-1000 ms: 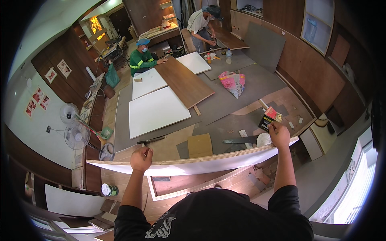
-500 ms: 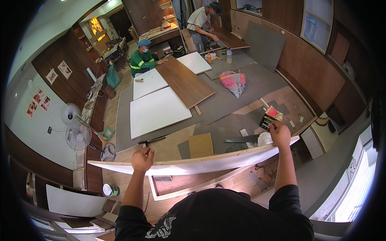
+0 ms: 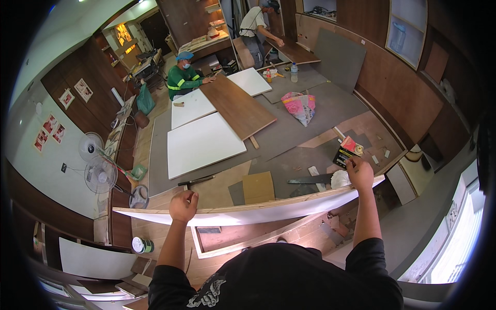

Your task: The person assembles a wooden cabinet frame by aligning and fitting wooden panels and side pieces together. They repeatedly lift, rotate, and position the panels to join them into a rectangular structure while other workers handle materials in the background.

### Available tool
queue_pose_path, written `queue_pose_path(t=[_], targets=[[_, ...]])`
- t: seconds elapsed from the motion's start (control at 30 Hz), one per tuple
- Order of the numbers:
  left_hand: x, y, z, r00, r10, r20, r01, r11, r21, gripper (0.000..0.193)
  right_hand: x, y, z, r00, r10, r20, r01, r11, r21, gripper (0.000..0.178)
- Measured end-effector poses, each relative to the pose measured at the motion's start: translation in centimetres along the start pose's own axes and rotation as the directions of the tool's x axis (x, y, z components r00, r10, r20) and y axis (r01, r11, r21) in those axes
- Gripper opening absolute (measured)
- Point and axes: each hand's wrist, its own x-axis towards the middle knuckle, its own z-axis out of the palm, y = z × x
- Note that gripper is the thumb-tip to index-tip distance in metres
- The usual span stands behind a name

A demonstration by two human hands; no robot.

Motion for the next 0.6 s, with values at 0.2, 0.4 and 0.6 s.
queue_pose_path(t=[0.2, 0.4, 0.6], targets=[[-0.25, -0.19, 0.00, 1.000, 0.014, -0.006, -0.014, 1.000, 0.019, 0.031, -0.26, 0.03, -0.01, 1.000, 0.005, -0.001, -0.005, 1.000, -0.015, 0.023], [-0.55, 0.18, -0.23, 1.000, 0.003, -0.014, -0.003, 1.000, 0.007, 0.031, -0.41, 0.53, 0.12, 1.000, -0.007, -0.004, 0.007, 1.000, -0.024, 0.019], [-0.93, 0.06, -0.30, 1.000, 0.016, -0.019, -0.016, 1.000, 0.009, 0.030, -0.75, 0.49, -0.03, 1.000, -0.002, -0.003, 0.002, 1.000, -0.018, 0.018]])
